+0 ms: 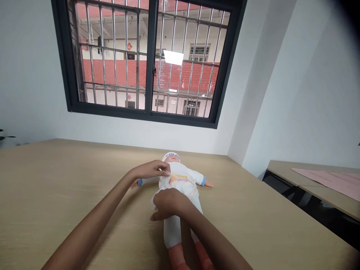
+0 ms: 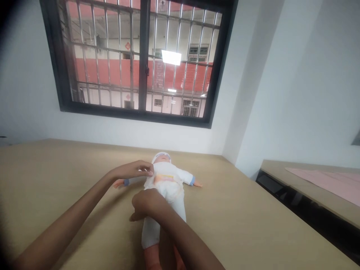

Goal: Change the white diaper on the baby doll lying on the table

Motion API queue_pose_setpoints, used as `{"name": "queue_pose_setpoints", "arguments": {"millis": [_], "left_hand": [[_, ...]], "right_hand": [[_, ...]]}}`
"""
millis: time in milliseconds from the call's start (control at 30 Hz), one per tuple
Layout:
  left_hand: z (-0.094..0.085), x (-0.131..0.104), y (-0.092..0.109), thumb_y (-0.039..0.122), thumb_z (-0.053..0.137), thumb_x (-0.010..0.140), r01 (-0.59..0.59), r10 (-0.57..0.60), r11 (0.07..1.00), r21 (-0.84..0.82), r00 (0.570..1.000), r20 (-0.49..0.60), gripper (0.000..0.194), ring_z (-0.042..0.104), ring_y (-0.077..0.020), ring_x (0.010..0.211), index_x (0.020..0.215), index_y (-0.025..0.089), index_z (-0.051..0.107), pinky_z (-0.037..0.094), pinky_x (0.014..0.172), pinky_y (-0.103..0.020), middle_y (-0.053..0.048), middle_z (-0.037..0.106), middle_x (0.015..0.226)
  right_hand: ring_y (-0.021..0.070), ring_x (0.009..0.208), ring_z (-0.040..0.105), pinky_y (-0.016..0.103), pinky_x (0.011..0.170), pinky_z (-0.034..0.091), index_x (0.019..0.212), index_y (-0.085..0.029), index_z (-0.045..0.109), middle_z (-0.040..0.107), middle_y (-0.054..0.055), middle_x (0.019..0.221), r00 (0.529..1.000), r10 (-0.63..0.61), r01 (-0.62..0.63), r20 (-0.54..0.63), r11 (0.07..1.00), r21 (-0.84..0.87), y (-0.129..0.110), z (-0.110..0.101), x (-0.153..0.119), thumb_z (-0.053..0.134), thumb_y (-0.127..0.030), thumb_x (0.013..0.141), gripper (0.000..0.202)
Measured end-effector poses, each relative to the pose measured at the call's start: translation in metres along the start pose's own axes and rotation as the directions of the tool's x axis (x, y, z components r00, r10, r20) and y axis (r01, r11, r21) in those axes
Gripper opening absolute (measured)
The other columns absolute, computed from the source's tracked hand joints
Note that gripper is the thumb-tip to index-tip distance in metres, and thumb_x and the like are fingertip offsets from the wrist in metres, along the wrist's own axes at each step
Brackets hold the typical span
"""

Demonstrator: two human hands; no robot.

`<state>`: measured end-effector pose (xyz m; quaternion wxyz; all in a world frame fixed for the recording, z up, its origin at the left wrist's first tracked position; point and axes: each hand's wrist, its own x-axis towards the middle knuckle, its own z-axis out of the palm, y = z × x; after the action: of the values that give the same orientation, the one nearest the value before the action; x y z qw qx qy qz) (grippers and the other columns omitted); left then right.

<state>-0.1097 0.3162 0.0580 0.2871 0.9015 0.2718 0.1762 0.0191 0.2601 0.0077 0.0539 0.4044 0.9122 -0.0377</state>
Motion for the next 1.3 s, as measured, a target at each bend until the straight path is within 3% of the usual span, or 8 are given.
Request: {"name": "queue_pose_setpoints", "arguments": {"millis": [100,200,367,467,700,933,1200,1300], "left_hand": [[0.007,0.005,0.001,0.041,0.048,0.083,-0.017,0.018,0.999,-0.038,0.999,0.038,0.030,0.047,-0.0133,0.074,0.080,0.015,0.061,0.034,0.066,-0.023,-0.001,0.057,0.079],[0.014,0.010,-0.003,0.042,0.048,0.083,-0.039,0.043,0.996,-0.078,0.998,0.043,0.031,0.045,-0.0121,0.070,0.079,0.014,0.059,0.032,0.062,-0.022,0.000,0.053,0.075],[0.026,0.016,-0.011,0.046,0.048,0.082,-0.007,0.003,0.992,-0.125,0.999,-0.033,0.032,0.043,-0.0113,0.067,0.079,0.015,0.056,0.031,0.061,-0.022,0.001,0.050,0.071],[0.031,0.019,-0.012,0.046,0.046,0.083,-0.001,-0.009,0.996,-0.085,0.994,-0.109,0.031,0.045,-0.0124,0.072,0.078,0.016,0.055,0.033,0.064,-0.022,0.000,0.052,0.076],[0.043,0.026,-0.019,0.042,0.045,0.082,0.008,-0.012,1.000,-0.021,0.984,-0.179,0.029,0.047,-0.0122,0.068,0.076,0.016,0.056,0.036,0.060,-0.022,-0.001,0.055,0.075],[0.048,0.029,-0.030,0.039,0.050,0.079,0.032,-0.033,0.999,-0.011,0.970,-0.241,0.024,0.048,-0.0126,0.068,0.078,0.016,0.059,0.036,0.060,-0.022,-0.001,0.057,0.078],[0.048,0.029,-0.036,0.039,0.062,0.071,0.077,-0.077,0.997,-0.014,0.924,-0.375,0.024,0.051,-0.0141,0.072,0.081,0.018,0.054,0.036,0.062,-0.023,0.001,0.056,0.079],[0.050,0.030,-0.034,0.040,0.061,0.072,0.086,-0.078,0.996,0.003,0.925,-0.371,0.024,0.053,-0.0151,0.072,0.076,0.017,0.054,0.038,0.063,-0.024,0.000,0.058,0.076]], "right_hand": [[0.0235,0.060,0.061,0.031,0.051,0.044,0.067,-0.023,0.069,0.064,0.009,0.062,1.000,-0.016,0.016,-0.023,1.000,0.018,-0.004,0.004,0.002,0.071,-0.051,0.064,0.028],[0.0248,0.061,0.062,0.033,0.052,0.045,0.072,-0.019,0.070,0.066,0.012,0.069,0.998,-0.012,0.014,0.061,1.000,-0.026,-0.012,-0.004,-0.005,0.063,-0.052,0.072,0.033],[0.0268,0.084,0.063,0.035,0.069,0.049,0.111,-0.016,0.062,0.068,0.010,0.089,0.964,-0.181,0.172,0.193,0.983,0.062,-0.031,-0.020,-0.019,0.048,-0.059,0.080,0.055],[0.0262,0.093,0.061,0.036,0.076,0.048,0.126,-0.015,0.050,0.068,0.008,0.094,0.945,-0.269,0.248,0.186,0.960,0.131,-0.037,-0.024,-0.028,0.042,-0.061,0.082,0.064],[0.0229,0.078,0.063,0.031,0.064,0.047,0.114,-0.017,0.057,0.067,0.007,0.089,0.968,-0.232,0.220,0.092,0.967,0.124,-0.043,-0.035,-0.049,0.043,-0.054,0.084,0.050],[0.0197,0.077,0.063,0.029,0.067,0.047,0.112,-0.019,0.057,0.068,0.005,0.087,0.968,-0.248,0.249,-0.026,0.956,0.157,-0.041,-0.036,-0.051,0.050,-0.045,0.083,0.040],[0.0212,0.078,0.063,0.028,0.062,0.046,0.114,-0.020,0.056,0.068,0.006,0.093,0.971,-0.237,0.235,-0.002,0.958,0.163,-0.042,-0.040,-0.056,0.048,-0.051,0.083,0.045],[0.0215,0.081,0.063,0.028,0.063,0.046,0.119,-0.020,0.053,0.067,0.006,0.095,0.970,-0.241,0.235,0.020,0.960,0.154,-0.044,-0.041,-0.056,0.046,-0.051,0.084,0.047]]}}
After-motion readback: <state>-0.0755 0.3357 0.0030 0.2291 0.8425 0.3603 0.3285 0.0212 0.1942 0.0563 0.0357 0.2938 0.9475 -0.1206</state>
